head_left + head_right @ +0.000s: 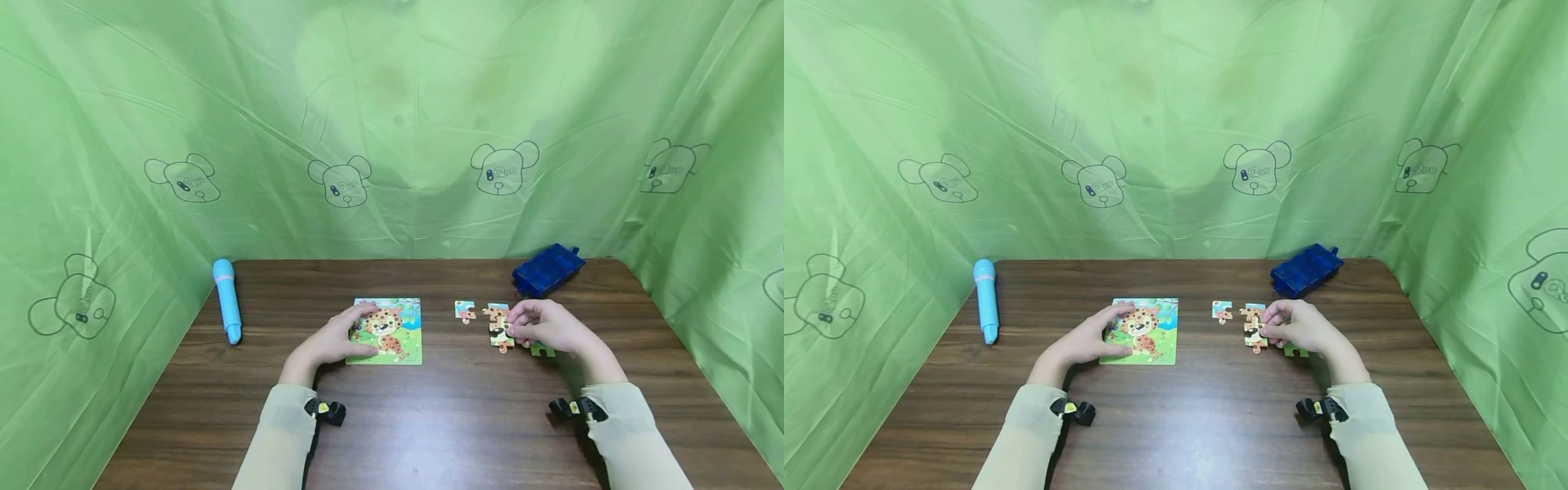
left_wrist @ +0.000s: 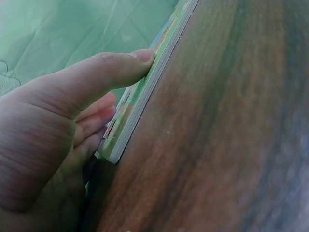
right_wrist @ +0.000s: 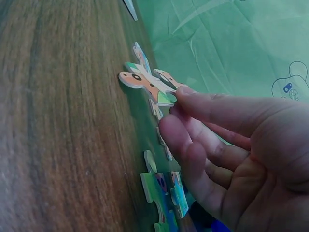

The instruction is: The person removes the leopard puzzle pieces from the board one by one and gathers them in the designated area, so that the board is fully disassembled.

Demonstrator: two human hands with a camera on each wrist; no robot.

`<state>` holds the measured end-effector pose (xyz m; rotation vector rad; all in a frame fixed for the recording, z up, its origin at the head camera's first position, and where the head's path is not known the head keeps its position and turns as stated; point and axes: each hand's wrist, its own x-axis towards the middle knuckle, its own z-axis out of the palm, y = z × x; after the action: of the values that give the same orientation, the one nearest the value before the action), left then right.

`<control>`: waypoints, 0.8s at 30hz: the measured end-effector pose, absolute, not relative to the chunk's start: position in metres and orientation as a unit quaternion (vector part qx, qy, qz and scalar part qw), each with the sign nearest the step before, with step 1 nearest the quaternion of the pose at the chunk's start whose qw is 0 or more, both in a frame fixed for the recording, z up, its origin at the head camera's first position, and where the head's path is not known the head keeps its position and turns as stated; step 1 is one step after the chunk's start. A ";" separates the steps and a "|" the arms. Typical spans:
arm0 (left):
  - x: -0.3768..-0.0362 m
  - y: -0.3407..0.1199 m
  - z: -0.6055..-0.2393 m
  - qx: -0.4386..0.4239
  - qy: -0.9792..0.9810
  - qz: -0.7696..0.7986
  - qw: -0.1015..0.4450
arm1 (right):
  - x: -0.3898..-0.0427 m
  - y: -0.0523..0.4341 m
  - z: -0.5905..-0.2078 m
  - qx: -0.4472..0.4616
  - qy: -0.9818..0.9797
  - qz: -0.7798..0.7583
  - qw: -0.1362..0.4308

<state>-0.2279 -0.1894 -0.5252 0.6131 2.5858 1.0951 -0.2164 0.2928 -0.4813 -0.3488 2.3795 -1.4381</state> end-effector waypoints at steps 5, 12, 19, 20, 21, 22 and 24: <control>-0.228 -0.189 -0.524 0.211 0.892 0.377 0.131 | -0.217 0.294 -0.484 -0.131 0.859 -0.473 0.145; -0.228 -0.189 -0.525 0.202 0.898 0.368 0.134 | -0.219 0.296 -0.485 -0.144 0.880 -0.434 0.128; -0.227 -0.189 -0.524 0.208 0.893 0.378 0.133 | -0.221 0.298 -0.486 -0.150 0.899 -0.395 0.116; -0.227 -0.190 -0.524 0.210 0.892 0.379 0.133 | -0.221 0.299 -0.486 -0.152 0.902 -0.388 0.113; -0.227 -0.190 -0.524 0.211 0.891 0.379 0.133 | -0.221 0.299 -0.486 -0.154 0.904 -0.382 0.111; -0.227 -0.190 -0.524 0.212 0.891 0.379 0.134 | -0.221 0.299 -0.486 -0.156 0.906 -0.377 0.110; -0.228 -0.189 -0.524 0.214 0.890 0.379 0.135 | -0.220 0.300 -0.486 -0.159 0.910 -0.368 0.108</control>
<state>-0.2276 -0.1892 -0.5238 0.6211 2.5786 1.0976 -0.2205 0.2999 -0.4860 -0.4665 2.6777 -1.0836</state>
